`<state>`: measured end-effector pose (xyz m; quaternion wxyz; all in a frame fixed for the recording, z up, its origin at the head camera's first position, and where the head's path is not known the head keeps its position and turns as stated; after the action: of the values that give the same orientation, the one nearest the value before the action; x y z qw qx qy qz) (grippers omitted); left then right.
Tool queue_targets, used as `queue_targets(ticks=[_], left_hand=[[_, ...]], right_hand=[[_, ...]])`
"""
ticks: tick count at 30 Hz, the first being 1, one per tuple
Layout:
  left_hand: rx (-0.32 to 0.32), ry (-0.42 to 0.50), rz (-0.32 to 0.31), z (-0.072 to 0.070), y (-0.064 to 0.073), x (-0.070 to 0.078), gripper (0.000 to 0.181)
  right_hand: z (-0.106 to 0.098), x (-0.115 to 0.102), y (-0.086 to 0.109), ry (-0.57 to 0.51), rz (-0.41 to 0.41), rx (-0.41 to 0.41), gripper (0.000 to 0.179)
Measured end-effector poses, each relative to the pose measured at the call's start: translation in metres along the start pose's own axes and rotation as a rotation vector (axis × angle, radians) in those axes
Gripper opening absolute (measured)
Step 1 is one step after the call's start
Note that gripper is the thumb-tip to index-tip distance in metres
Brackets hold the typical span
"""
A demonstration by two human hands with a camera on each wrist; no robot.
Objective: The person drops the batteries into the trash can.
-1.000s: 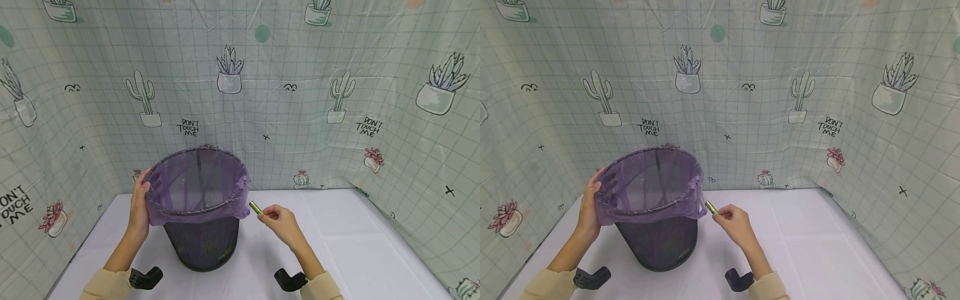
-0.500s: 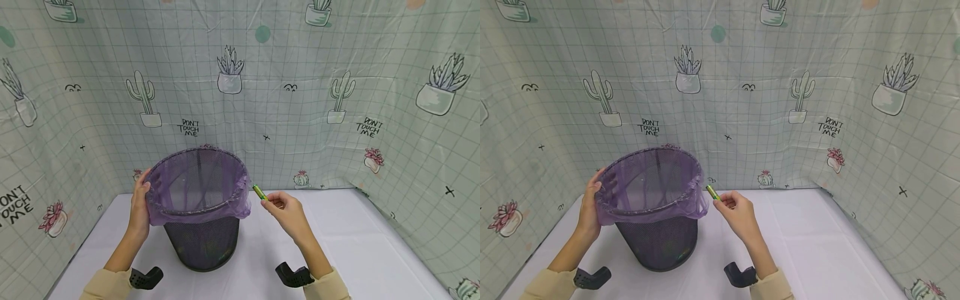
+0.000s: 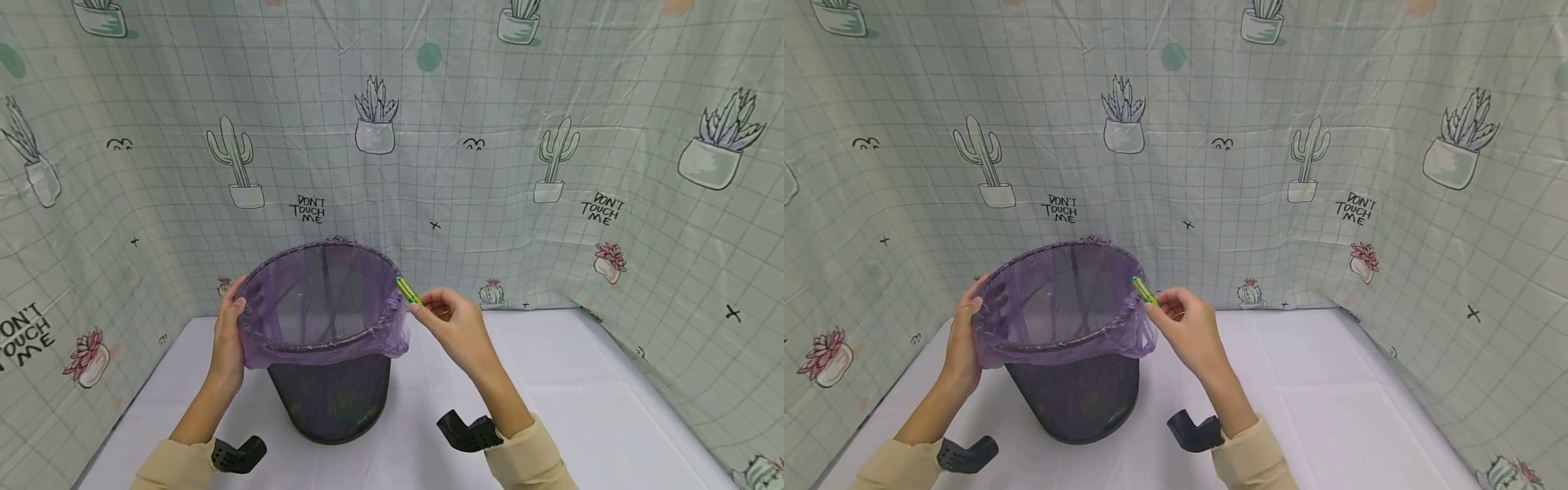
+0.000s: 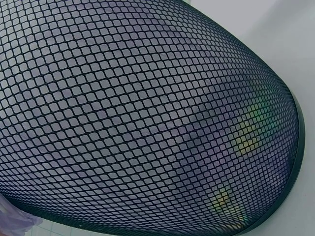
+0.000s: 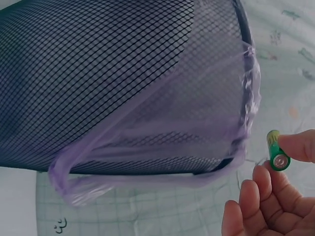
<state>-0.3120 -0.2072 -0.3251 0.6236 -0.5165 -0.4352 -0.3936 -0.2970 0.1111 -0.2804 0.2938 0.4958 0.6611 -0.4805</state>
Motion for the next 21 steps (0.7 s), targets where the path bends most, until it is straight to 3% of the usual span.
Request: queue_targets(ticks=[9, 16, 21], left_hand=[[0.010, -0.001, -0.012, 0.000, 0.001, -0.001, 0.051], [0.017, -0.014, -0.009, 0.001, 0.001, -0.003, 0.051], [0.022, -0.017, -0.001, -0.001, 0.000, -0.002, 0.050]], right_hand=[[0.020, -0.025, -0.016, 0.064, -0.114, -0.049, 0.019], [0.034, -0.033, -0.027, 0.196, -0.149, -0.068, 0.017], [0.039, -0.035, -0.030, 0.222, -0.145, -0.076, 0.016]])
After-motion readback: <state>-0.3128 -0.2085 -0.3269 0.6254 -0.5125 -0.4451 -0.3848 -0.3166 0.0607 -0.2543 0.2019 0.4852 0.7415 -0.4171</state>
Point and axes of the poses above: each hand's wrist, its own y-axis away from the middle knuckle, its own z-axis out of the palm, x = y × z, the point moved 9 cm from there along -y, towards the middle knuckle, and after that the axes turned 3 degrees about -y, right-handed, at the moved point
